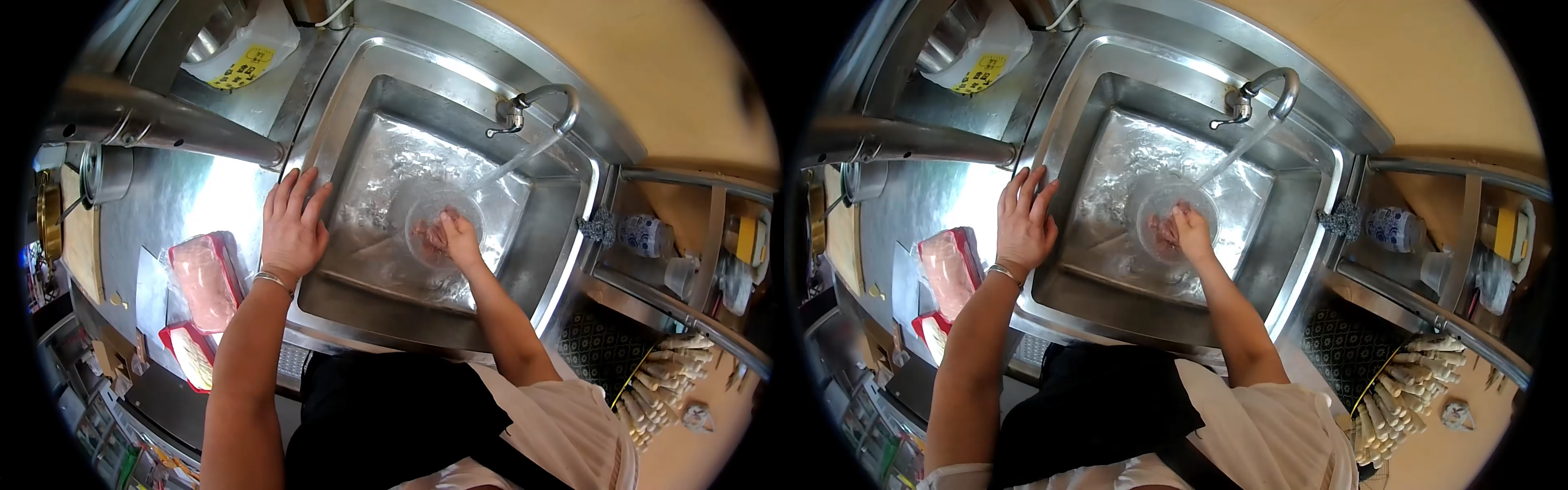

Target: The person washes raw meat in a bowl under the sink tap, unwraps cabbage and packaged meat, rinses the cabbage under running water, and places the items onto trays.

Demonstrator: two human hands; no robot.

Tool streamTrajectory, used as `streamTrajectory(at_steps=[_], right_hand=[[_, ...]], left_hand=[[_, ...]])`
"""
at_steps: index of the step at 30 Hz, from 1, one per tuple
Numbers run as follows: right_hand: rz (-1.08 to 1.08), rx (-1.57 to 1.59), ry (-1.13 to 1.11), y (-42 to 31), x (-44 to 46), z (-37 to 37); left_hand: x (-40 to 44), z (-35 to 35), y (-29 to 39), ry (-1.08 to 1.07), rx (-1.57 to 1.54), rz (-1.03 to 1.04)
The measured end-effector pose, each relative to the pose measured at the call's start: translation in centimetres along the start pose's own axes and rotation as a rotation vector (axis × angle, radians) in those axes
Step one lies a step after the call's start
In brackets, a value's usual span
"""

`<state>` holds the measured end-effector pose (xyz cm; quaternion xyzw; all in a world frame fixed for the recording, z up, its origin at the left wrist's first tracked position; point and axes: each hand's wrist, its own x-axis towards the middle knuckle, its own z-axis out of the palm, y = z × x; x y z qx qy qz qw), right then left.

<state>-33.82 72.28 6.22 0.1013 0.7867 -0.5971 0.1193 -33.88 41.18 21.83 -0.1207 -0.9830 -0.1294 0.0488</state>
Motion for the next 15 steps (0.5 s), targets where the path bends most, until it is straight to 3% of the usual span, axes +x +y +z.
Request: streamTrajectory(at_steps=[1,5,7,8,10,11,14,15], right_hand=[[0.216,0.259,-0.072,-0.8,-0.2,-0.3],[0.351,0.047,-0.114,-5.4,-2.0,-1.5],[0.011,-0.466,-0.097,-6.4,-3.3,-1.6],[0.013,-0.466,-0.094,-7.0,-3.9,-1.9],[-0.45,-0.838,-0.203,-8.8,-4.8,-2.7],[-0.259,-0.906,-0.31,-10.7,-5.3,-2.9],[-0.249,-0.643,-0.208,-9.3,-5.3,-3.5],[-0.154,-0.574,-0.228,-7.8,-4.8,-3.9]], left_hand=[[0.0,0.0,0.0,0.002,0.0,0.004],[0.0,0.1,0.0,-0.004,0.011,0.002],[0.0,0.1,0.0,-0.001,0.016,0.001],[-0.1,0.1,0.1,-0.001,0.013,0.004],[0.0,0.1,0.0,0.002,0.011,0.005],[0.0,0.1,0.1,0.002,0.011,0.006],[0.0,0.0,0.0,-0.002,0.006,0.001],[0.0,0.0,0.0,0.005,0.004,0.0]])
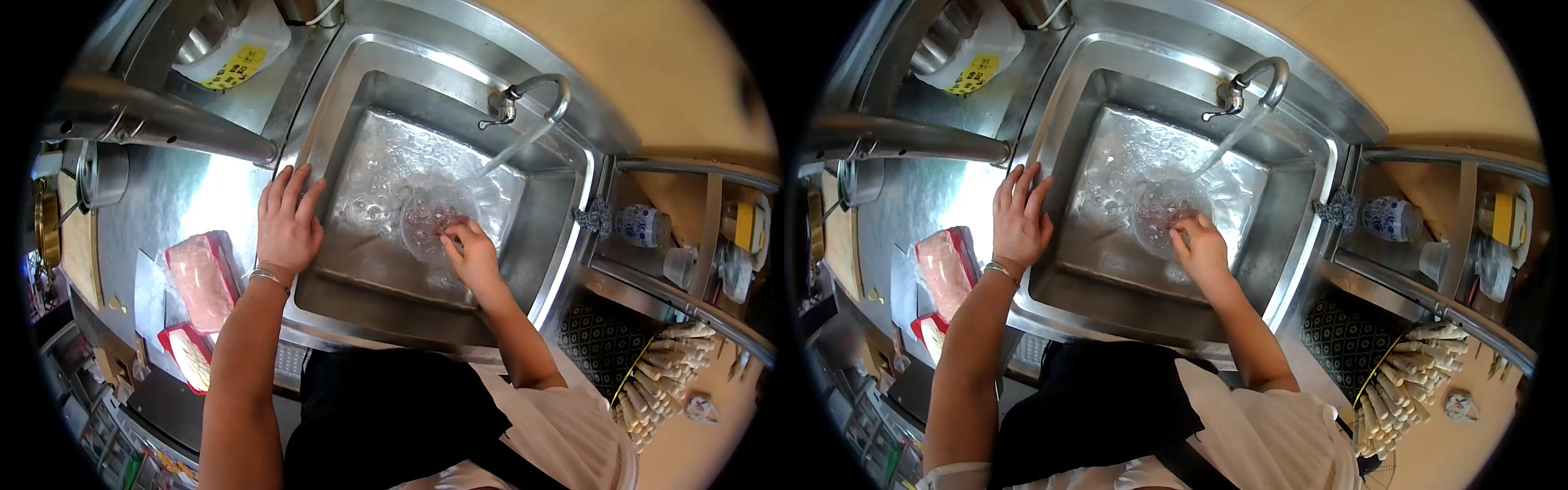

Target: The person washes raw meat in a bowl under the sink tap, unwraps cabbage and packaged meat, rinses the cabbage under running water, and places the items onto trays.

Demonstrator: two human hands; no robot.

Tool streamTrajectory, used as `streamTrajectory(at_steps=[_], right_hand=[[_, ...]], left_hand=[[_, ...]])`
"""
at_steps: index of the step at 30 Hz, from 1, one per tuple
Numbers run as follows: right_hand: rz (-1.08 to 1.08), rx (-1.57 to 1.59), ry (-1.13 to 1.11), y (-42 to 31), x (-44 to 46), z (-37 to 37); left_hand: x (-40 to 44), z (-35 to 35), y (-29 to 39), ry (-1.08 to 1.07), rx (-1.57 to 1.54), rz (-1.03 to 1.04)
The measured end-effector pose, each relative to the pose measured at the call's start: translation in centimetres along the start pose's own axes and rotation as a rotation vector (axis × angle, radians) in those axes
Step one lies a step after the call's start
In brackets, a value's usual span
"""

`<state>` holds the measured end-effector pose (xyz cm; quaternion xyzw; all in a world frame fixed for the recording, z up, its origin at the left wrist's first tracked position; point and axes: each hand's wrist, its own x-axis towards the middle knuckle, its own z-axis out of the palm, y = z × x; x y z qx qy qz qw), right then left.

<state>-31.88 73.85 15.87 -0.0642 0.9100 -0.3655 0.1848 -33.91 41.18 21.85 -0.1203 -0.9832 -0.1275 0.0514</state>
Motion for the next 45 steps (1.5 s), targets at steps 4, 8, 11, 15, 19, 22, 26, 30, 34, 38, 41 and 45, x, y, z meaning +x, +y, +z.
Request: streamTrajectory(at_steps=[4,8,11,15,19,22,26,30,34,38,41,45], right_hand=[[0.129,-0.129,0.001,-1.2,1.9,1.9],[0.206,-0.212,0.063,-1.1,4.2,5.0],[0.367,-0.133,-0.162,-0.9,5.5,5.8],[0.309,-0.061,-0.113,0.3,5.7,7.2],[0.278,-0.132,-0.148,0.7,5.1,6.1],[0.338,0.135,-0.09,-0.6,3.6,4.3],[-0.066,-0.097,0.086,-1.2,1.2,2.0],[-0.183,-0.29,-0.056,-1.9,-0.5,-0.2],[-0.121,-0.246,0.039,-1.6,0.3,-0.5],[0.092,-0.32,-0.028,-0.7,2.8,2.2],[0.283,-0.205,-0.161,-0.4,5.3,3.0],[0.397,0.061,-0.253,3.8,5.9,5.8]], left_hand=[[0.0,0.1,0.1,0.004,-0.011,-0.01],[0.0,0.2,0.0,-0.002,0.0,0.006],[0.0,0.2,0.0,-0.013,0.003,-0.006],[-0.1,0.1,0.0,-0.016,0.002,-0.015],[0.0,0.2,0.0,-0.011,0.003,-0.008],[0.0,0.0,0.1,-0.016,0.005,-0.011],[0.0,0.1,0.1,-0.008,-0.005,-0.006],[0.0,0.0,0.2,-0.006,0.004,-0.005],[0.0,0.0,0.2,-0.003,0.007,-0.003],[0.0,0.2,0.0,0.006,0.014,0.005],[0.0,0.1,0.1,-0.004,0.007,-0.003],[-0.1,0.2,0.0,-0.001,0.001,-0.006]])
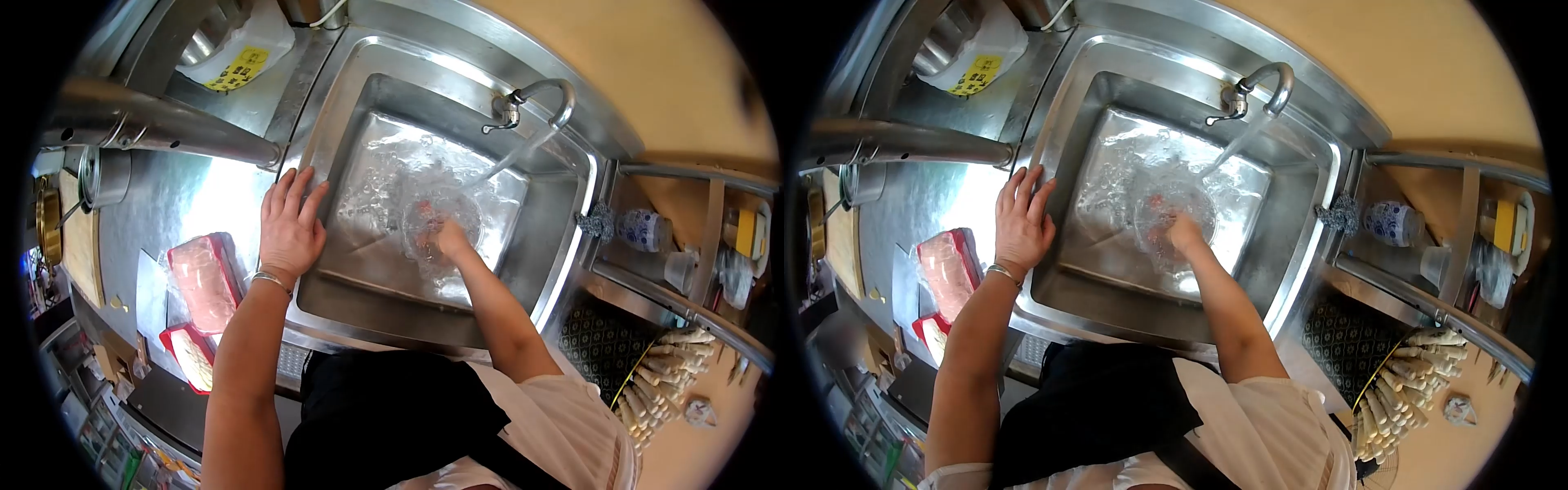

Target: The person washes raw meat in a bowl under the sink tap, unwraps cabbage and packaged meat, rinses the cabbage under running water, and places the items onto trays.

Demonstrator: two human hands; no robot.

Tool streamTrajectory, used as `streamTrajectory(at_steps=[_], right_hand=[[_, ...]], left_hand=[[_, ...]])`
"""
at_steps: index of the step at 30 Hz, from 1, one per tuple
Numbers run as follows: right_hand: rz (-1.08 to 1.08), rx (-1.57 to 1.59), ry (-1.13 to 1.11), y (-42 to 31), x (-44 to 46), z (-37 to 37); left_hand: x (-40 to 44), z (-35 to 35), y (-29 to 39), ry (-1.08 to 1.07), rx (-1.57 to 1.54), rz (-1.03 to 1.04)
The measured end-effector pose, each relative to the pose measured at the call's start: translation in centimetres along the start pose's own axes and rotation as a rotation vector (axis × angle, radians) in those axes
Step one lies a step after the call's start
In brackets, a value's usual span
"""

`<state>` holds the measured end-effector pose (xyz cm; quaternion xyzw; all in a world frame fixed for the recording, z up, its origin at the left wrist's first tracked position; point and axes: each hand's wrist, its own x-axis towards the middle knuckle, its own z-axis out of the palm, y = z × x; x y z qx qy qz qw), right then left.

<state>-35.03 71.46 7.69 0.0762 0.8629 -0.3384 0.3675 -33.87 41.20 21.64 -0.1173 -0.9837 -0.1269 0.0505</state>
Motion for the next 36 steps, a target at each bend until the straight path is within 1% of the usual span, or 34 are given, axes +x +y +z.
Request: streamTrajectory(at_steps=[1,3,4,6,7,9,10,12,13,15,19,21,23,25,27,28,30,31,33,34,36], right_hand=[[-0.003,-0.002,-0.005,1.0,0.2,0.7],[-0.3,-0.139,0.251,2.5,0.0,1.7],[-0.3,-0.141,0.248,2.0,-0.2,1.3],[-0.009,0.484,-0.01,0.1,-1.5,-0.3],[-0.007,0.484,-0.009,-0.6,-2.3,-0.9],[-0.167,0.324,0.105,-1.9,-3.9,-1.9],[-0.167,0.325,0.109,-2.2,-4.6,-2.3],[-0.201,-0.277,0.157,-2.5,-6.2,-3.0],[-0.2,-0.277,0.159,-2.5,-7.0,-3.3],[-0.556,-0.427,0.172,-2.4,-8.6,-3.8],[-0.491,-0.447,0.165,-3.3,-9.0,-4.4],[-0.625,-0.379,0.623,-3.1,-7.0,-2.8],[-0.588,-0.382,0.651,-0.6,-3.2,-0.2],[-0.553,-0.381,0.677,-1.2,-1.2,0.2],[0.042,0.131,0.06,-3.5,-1.0,-0.7],[0.042,0.13,0.057,-2.5,0.0,0.2],[0.029,0.605,0.127,0.8,2.6,2.8],[0.029,0.603,0.123,0.6,2.4,2.7],[0.006,0.456,0.154,0.2,1.8,2.2],[0.006,0.455,0.152,-0.1,1.2,1.7],[-0.047,0.645,0.029,-1.0,-0.7,0.3]], left_hand=[[0.0,-0.1,0.0,-0.005,-0.003,-0.001],[0.0,-0.1,0.0,-0.006,-0.005,-0.005],[0.0,-0.2,0.0,-0.006,-0.011,-0.003],[0.1,-0.2,0.1,-0.004,-0.007,-0.003],[0.1,-0.2,0.1,0.0,-0.002,0.0],[0.1,-0.1,0.2,-0.001,-0.002,-0.001],[0.1,-0.1,0.2,-0.003,0.0,-0.005],[0.1,-0.2,0.2,-0.001,0.001,-0.001],[0.1,-0.1,0.2,0.0,0.002,-0.002],[0.1,-0.2,0.1,-0.003,-0.002,0.001],[0.1,-0.3,0.2,0.003,-0.009,-0.003],[0.0,-0.2,0.1,-0.001,-0.005,-0.005],[0.0,0.0,0.1,-0.004,0.003,-0.007],[0.0,0.1,0.0,0.003,0.012,0.003],[0.0,0.0,-0.1,-0.004,0.011,0.001],[0.0,0.0,0.0,-0.007,0.005,0.0],[0.0,0.0,0.0,-0.009,-0.001,-0.005],[0.0,0.0,-0.1,-0.009,-0.006,-0.006],[0.0,-0.1,0.0,-0.014,-0.004,-0.012],[0.0,-0.1,0.0,-0.019,-0.004,-0.014],[0.0,-0.1,0.0,-0.013,-0.003,-0.013]])
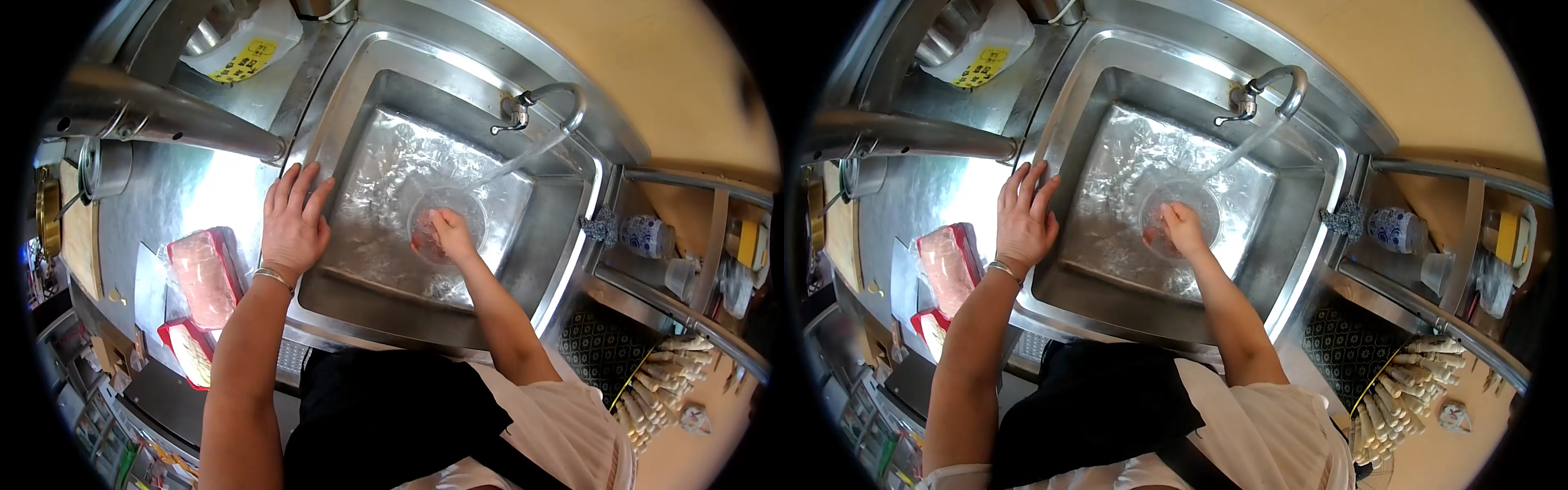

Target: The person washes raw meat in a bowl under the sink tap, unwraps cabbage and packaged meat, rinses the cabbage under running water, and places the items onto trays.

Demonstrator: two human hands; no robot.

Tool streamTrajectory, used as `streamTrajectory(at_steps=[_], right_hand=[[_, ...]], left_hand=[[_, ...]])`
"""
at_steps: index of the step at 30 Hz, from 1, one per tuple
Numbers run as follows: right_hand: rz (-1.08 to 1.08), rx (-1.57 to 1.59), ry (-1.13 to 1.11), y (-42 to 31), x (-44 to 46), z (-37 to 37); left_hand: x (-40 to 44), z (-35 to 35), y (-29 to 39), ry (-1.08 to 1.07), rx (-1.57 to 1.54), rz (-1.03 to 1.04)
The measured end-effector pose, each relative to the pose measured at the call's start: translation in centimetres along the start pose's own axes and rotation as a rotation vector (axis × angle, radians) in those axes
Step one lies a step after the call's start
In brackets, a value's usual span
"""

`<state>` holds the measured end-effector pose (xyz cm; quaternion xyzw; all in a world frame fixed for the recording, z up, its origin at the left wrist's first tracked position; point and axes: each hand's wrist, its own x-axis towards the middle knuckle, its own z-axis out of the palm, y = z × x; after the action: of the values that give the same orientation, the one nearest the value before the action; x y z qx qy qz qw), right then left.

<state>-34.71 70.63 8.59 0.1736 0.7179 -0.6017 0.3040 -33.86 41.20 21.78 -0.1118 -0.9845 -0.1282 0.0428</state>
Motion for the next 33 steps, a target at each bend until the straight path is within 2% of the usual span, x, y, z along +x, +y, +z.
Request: streamTrajectory(at_steps=[4,6,7,9,10,12,13,15,16,19,21,22,24,25,26,28,29,33], right_hand=[[-0.108,-0.123,0.054,-3.0,-4.2,-0.4],[-0.442,-0.436,0.119,-2.8,-5.4,-1.0],[-0.44,-0.437,0.122,-2.9,-5.8,-1.4],[-0.705,-0.637,-0.028,-3.2,-6.3,-2.2],[-0.703,-0.637,-0.028,-3.7,-6.7,-1.9],[-0.386,-0.415,-0.038,-4.6,-7.3,-0.5],[-0.386,-0.415,-0.037,-4.3,-7.1,0.2],[-0.58,-0.909,0.168,-3.3,-6.1,1.6],[-0.582,-0.904,0.166,-2.9,-5.6,2.1],[-0.584,-0.864,0.174,-1.8,-4.5,2.7],[-0.515,-0.435,0.081,-1.1,-4.3,2.3],[-0.515,-0.436,0.078,-1.5,-4.7,2.1],[-0.139,0.114,0.173,-2.7,-5.8,1.3],[-0.242,-0.252,0.204,-2.9,-5.6,0.3],[-0.237,-0.253,0.209,-3.0,-5.4,-0.1],[-0.669,-0.794,0.249,-3.8,-5.1,-0.5],[-0.647,-0.91,0.329,-4.3,-5.2,0.3],[-0.628,-1.015,0.339,-3.4,-2.6,1.7]], left_hand=[[0.0,0.0,0.1,0.003,-0.002,0.003],[0.0,0.0,0.1,0.006,-0.003,0.009],[0.0,-0.1,0.1,0.007,-0.002,0.011],[0.1,0.0,0.1,0.012,-0.001,0.012],[0.1,0.0,0.1,0.014,0.002,0.01],[0.0,0.1,0.0,0.019,0.002,0.013],[0.0,0.2,0.0,0.026,0.003,0.017],[0.1,0.1,0.1,0.018,0.005,0.017],[0.1,0.0,0.0,0.009,0.009,0.016],[0.1,0.0,0.1,0.0,0.006,0.007],[0.1,-0.1,0.1,-0.002,0.004,0.004],[0.1,-0.1,0.0,-0.002,0.0,0.005],[0.1,-0.3,0.0,-0.003,-0.004,0.002],[0.1,-0.2,0.1,-0.005,-0.009,0.005],[0.1,-0.1,0.2,-0.007,-0.014,0.008],[0.1,0.0,0.1,-0.003,0.006,0.008],[0.0,0.1,0.1,-0.004,0.006,0.01],[0.2,0.0,0.0,0.006,0.001,0.01]])
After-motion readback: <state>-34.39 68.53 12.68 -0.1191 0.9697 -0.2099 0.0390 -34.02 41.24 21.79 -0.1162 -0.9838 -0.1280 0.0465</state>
